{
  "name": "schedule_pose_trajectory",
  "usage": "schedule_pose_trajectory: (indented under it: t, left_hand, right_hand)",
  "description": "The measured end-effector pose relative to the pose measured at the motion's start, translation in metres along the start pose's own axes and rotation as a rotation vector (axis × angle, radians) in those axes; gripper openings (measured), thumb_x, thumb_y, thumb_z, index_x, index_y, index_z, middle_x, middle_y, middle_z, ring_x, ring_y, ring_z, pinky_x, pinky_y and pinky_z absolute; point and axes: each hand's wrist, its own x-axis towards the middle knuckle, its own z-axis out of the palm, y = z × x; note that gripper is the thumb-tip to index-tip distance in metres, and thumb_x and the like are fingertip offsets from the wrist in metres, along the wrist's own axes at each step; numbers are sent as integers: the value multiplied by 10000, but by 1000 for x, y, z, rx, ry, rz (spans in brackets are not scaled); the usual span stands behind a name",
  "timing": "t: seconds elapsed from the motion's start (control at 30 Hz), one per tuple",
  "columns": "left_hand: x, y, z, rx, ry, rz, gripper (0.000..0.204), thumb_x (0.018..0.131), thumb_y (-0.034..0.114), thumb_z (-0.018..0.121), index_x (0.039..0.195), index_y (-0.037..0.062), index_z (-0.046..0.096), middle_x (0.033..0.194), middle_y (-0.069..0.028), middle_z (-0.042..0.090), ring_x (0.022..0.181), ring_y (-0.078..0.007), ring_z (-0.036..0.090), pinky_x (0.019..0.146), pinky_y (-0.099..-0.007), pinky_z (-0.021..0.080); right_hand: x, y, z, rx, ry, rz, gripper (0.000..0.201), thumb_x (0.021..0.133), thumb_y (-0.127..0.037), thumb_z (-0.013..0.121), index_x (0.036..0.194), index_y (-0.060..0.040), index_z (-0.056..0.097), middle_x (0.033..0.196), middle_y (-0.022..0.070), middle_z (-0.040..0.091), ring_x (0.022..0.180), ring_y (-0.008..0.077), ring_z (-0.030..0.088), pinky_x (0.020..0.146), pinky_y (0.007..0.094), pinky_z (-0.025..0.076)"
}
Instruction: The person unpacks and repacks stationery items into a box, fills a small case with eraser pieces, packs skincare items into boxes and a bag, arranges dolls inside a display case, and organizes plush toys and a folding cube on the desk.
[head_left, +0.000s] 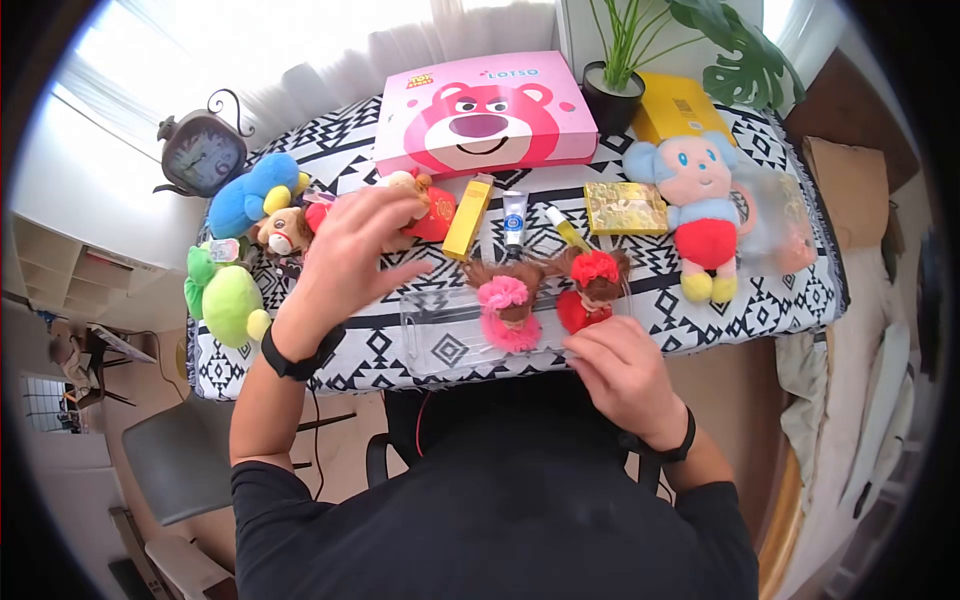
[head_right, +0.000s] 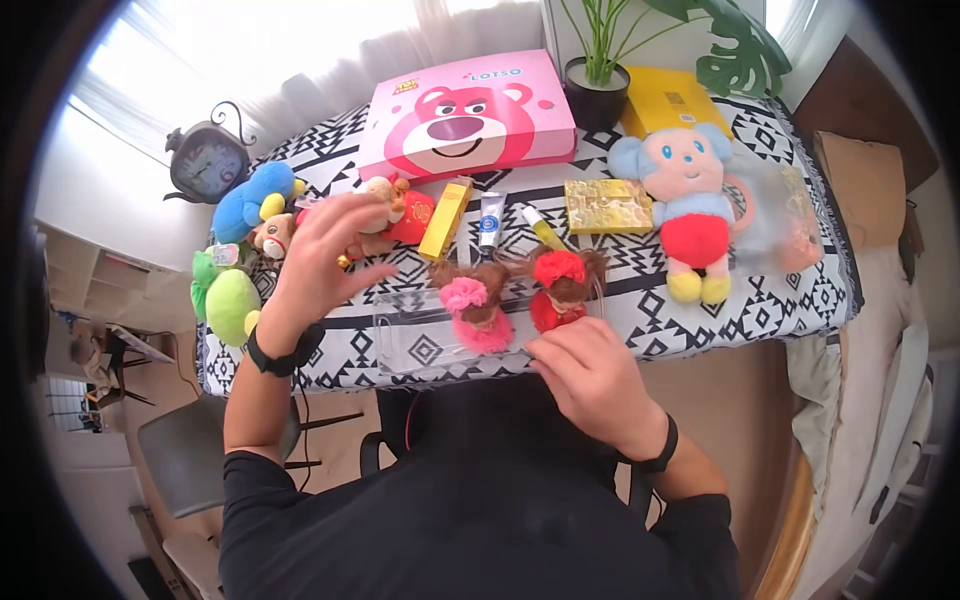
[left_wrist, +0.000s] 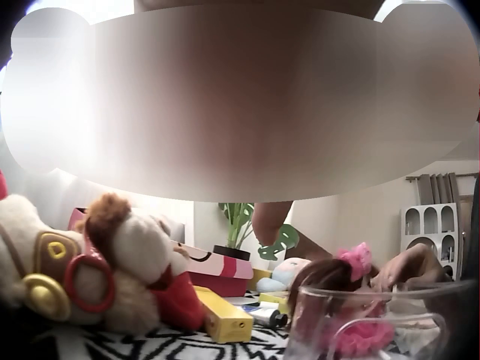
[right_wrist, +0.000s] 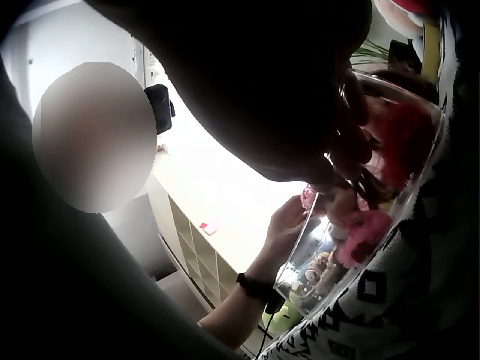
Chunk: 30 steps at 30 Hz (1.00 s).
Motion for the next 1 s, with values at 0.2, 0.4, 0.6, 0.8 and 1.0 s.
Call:
schedule_pose_trajectory:
  t: [0.2,0.4,0.6,0.8,1.0]
  left_hand:
    - [32,65,6,-112,-248,328,650,858,193,920,1474,152,717,1558,-76,676,1437,-304,655,1167,-491,539]
    - [43,76,47,202,-399,594,321,941,167,752,1256,113,772,1488,-66,710,1425,-273,657,1245,-460,499]
    - [48,78,34,210,-289,631,220,926,154,759,1137,91,754,1266,-76,746,1385,-295,677,1268,-518,484]
    - [81,56,-11,33,-146,440,363,852,98,882,1195,90,764,1311,-50,768,1372,-308,684,1204,-512,522]
    - [131,15,9,126,-66,433,470,781,31,897,1226,127,778,1314,-45,781,1351,-307,692,1158,-475,555]
  right_hand:
    - [26,11,-29,-75,210,120,517,837,-8,934,1329,-53,781,1358,178,732,1220,390,721,1008,478,602]
    - [47,23,-36,-193,-116,124,705,815,-93,953,1479,-107,714,1459,179,667,1306,392,680,1124,511,568]
    - [46,29,-30,-213,-78,56,630,813,-63,924,1410,-74,724,1373,146,701,1265,375,683,1091,491,579]
    - [43,32,-32,-171,15,31,574,831,-29,902,1381,-36,739,1306,140,732,1220,382,706,1056,487,594]
    - [48,33,-51,-147,155,51,553,859,-48,905,1388,-49,747,1290,142,748,1163,376,739,1007,477,614]
